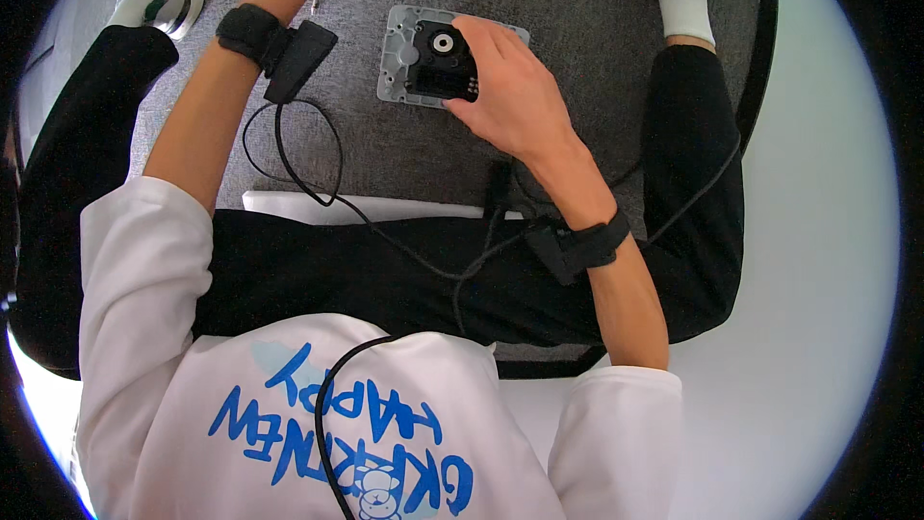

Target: The person picks up a component and places it into a metal housing, then empties a bag of screws into their hand and places them into the housing, and finally puts a green-rimmed component into the housing.

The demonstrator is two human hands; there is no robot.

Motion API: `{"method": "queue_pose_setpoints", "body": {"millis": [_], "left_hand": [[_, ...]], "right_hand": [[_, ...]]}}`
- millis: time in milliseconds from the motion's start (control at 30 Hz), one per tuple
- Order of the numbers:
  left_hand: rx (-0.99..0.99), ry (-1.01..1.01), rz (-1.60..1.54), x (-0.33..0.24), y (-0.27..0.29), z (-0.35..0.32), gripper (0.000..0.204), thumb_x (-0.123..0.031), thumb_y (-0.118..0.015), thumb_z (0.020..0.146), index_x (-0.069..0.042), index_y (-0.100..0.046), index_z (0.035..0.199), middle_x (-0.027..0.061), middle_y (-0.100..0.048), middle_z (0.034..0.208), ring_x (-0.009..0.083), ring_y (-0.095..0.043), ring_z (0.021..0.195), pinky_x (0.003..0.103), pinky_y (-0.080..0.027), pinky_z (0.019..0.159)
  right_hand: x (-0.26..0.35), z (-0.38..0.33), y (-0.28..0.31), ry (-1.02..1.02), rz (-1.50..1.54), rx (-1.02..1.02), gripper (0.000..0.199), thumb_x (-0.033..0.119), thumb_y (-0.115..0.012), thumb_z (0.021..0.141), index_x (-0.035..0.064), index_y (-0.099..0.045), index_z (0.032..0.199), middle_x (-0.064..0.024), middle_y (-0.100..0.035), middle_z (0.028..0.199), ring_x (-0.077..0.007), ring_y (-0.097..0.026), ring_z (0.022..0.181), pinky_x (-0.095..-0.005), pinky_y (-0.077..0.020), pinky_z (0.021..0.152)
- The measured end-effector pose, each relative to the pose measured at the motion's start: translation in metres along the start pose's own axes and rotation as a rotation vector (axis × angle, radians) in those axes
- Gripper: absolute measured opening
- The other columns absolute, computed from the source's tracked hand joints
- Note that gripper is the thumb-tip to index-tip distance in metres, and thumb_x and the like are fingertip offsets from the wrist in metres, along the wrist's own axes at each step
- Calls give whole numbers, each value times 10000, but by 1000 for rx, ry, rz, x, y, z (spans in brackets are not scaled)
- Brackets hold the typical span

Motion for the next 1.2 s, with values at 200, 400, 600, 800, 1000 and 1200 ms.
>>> {"method": "queue_pose_setpoints", "body": {"millis": [200, 400, 600, 800, 1000, 1200], "left_hand": [[-8, -68, 160, -38, -1, -10, 698, -221, -623, 904, -51, -350, 1522, 364, -640, 1163, 520, -621, 1083, 544, -498, 942], [299, -213, 224, -101, -32, -58, 688, -350, -766, 880, -182, -466, 1477, 203, -583, 1263, 377, -602, 1174, 469, -514, 968], [41, -329, 477, -138, -70, -113, 1177, -480, -896, 698, -255, -204, 1623, 241, -343, 1549, 449, -371, 1417, 671, -334, 1125], [68, -412, 414, -143, -69, -101, 1231, -363, -939, 634, -289, -208, 1622, 227, -303, 1578, 426, -324, 1451, 671, -285, 1144], [192, -146, -718, -126, -26, -70, 945, -266, -786, 769, -136, -314, 1577, 240, -501, 1441, 381, -568, 1271, 523, -487, 1045], [174, 53, -1943, -151, -7, -58, 819, -405, -595, 807, -28, -371, 1499, 211, -517, 1443, 380, -570, 1281, 540, -460, 1101]], "right_hand": [[14, -8, 59, -51, -36, -90, 767, 154, -875, 686, 57, -543, 1370, -171, -638, 1249, -328, -650, 1117, -411, -551, 955], [9, -17, 102, -2, -174, -177, 818, 197, -886, 676, 55, -541, 1404, -184, -659, 1212, -313, -664, 1107, -402, -549, 960], [29, -4, 140, -241, -69, -266, 742, 156, -874, 683, -23, -557, 1330, -200, -675, 1199, -287, -671, 1133, -357, -512, 986], [-10, -15, 149, -230, 133, -379, 762, 146, -885, 668, -47, -546, 1323, -230, -656, 1213, -305, -657, 1146, -334, -489, 1018], [-34, -31, 168, -289, 352, -480, 692, 205, -849, 778, -15, -547, 1362, -196, -656, 1221, -274, -647, 1150, -350, -499, 997], [-29, -34, 171, -245, 346, -608, 627, 307, -845, 821, -43, -616, 1289, -154, -714, 1083, -192, -706, 1002, -309, -559, 870]]}}
Point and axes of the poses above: each hand's wrist, its own z-axis towards the middle knuckle, its own y-axis out of the back of the hand, x = y × z, the point moved 6 cm from there along z, towards the middle knuckle
